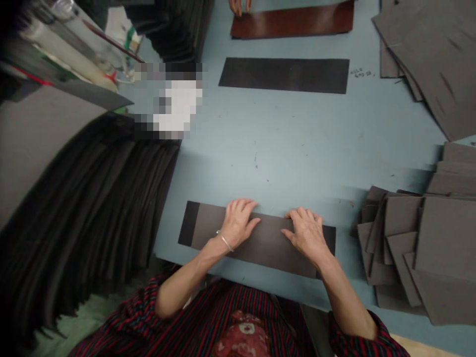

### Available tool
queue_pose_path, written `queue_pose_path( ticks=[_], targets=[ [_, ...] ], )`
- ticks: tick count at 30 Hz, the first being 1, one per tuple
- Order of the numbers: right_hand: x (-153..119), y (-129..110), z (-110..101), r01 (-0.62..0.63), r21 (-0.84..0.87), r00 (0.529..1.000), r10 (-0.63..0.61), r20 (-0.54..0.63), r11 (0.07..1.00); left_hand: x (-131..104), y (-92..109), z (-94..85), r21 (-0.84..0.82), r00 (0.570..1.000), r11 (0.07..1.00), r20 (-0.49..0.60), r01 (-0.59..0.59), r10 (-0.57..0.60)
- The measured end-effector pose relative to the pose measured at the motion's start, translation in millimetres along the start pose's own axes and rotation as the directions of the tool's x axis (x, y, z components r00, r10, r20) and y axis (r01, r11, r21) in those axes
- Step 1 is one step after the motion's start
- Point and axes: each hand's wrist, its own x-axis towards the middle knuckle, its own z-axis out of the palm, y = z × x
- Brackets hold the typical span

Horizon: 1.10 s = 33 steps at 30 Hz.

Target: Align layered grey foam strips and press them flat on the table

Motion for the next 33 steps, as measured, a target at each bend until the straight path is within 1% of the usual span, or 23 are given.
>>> queue_pose_path(
  ticks=[1,2,3,4,5,6,7,8,9,10,11,12,13,15,16,19,22,24,27,29,31,33],
  targets=[
    [-1.2,3.1,0.3,0.002,-0.003,1.000,-0.002,0.008,1.000,-13.5,-16.6,-11.7,-0.024,0.992,0.995,-0.079,0.093,-0.095],
    [-2.8,6.4,-0.1,0.001,-0.009,1.000,0.000,0.015,1.000,-30.5,-34.3,-23.5,-0.062,0.966,0.978,-0.157,0.198,-0.206],
    [-4.4,9.2,-1.0,-0.007,-0.016,1.000,0.007,0.023,1.000,-50.8,-52.0,-34.2,-0.126,0.923,0.946,-0.213,0.300,-0.321],
    [-5.7,11.0,-2.2,-0.019,-0.025,0.999,0.020,0.033,0.999,-73.6,-68.3,-42.9,-0.221,0.861,0.895,-0.260,0.387,-0.437],
    [-6.2,11.4,-3.7,-0.035,-0.034,0.998,0.036,0.043,0.999,-97.7,-81.8,-48.9,-0.342,0.776,0.812,-0.275,0.473,-0.567],
    [-5.4,10.0,-5.1,-0.050,-0.042,0.997,0.052,0.052,0.998,-121.8,-91.6,-51.5,-0.481,0.676,0.691,-0.241,0.540,-0.696],
    [-3.1,6.4,-6.1,-0.060,-0.041,0.996,0.062,0.057,0.997,-144.3,-97.0,-50.7,-0.614,0.571,0.536,-0.164,0.580,-0.805],
    [1.0,0.5,-6.7,-0.058,-0.028,0.997,0.060,0.056,0.998,-163.8,-97.9,-46.9,-0.720,0.481,0.360,-0.042,0.594,-0.876],
    [7.0,-7.8,-6.6,-0.043,0.000,0.998,0.043,0.052,0.999,-179.0,-94.8,-40.4,-0.784,0.408,0.188,0.091,0.592,-0.908],
    [14.7,-18.6,-5.9,-0.016,0.039,0.999,0.014,0.046,0.999,-189.4,-88.6,-32.2,-0.817,0.358,0.040,0.208,0.576,-0.910],
    [23.8,-31.6,-4.6,0.023,0.081,0.999,-0.026,0.040,0.996,-194.8,-80.7,-23.2,-0.831,0.327,-0.070,0.293,0.552,-0.899],
    [33.9,-46.6,-2.7,0.069,0.120,0.997,-0.074,0.036,0.990,-195.6,-72.4,-14.2,-0.843,0.306,-0.137,0.333,0.520,-0.892],
    [44.6,-62.9,-0.2,0.116,0.151,0.992,-0.122,0.034,0.982,-192.8,-65.0,-6.0,-0.861,0.290,-0.166,0.335,0.482,-0.896],
    [66.1,-97.3,5.7,0.204,0.179,0.976,-0.214,0.041,0.962,-180.9,-56.0,6.2,-0.901,0.250,-0.170,0.285,0.399,-0.925],
    [76.4,-114.0,8.9,0.239,0.183,0.967,-0.251,0.049,0.954,-174.2,-55.0,10.1,-0.916,0.225,-0.165,0.258,0.365,-0.940],
    [103.3,-156.1,18.2,0.296,0.158,0.948,-0.310,0.076,0.942,-158.9,-62.4,15.1,-0.941,0.160,-0.171,0.224,0.290,-0.961],
    [124.3,-182.8,24.8,0.295,0.124,0.948,-0.307,0.089,0.947,-150.3,-74.9,14.7,-0.953,0.127,-0.180,0.215,0.242,-0.968],
    [135.8,-193.3,27.1,0.284,0.127,0.950,-0.297,0.098,0.950,-143.7,-83.0,12.5,-0.958,0.126,-0.181,0.212,0.224,-0.969],
    [151.2,-202.3,26.9,0.237,0.133,0.964,-0.250,0.092,0.962,-128.3,-96.0,4.8,-0.962,0.145,-0.173,0.205,0.211,-0.968],
    [160.6,-205.9,24.0,0.163,0.140,0.981,-0.175,0.082,0.977,-116.1,-105.0,-3.5,-0.966,0.170,-0.160,0.196,0.204,-0.966],
    [168.6,-209.0,19.3,0.091,0.145,0.993,-0.101,0.066,0.985,-105.4,-112.6,-12.3,-0.971,0.204,-0.146,0.185,0.189,-0.961],
    [174.8,-212.2,14.6,0.047,0.132,0.998,-0.052,0.034,0.990,-98.4,-118.1,-17.6,-0.974,0.231,-0.130,0.172,0.187,-0.958]
  ],
)
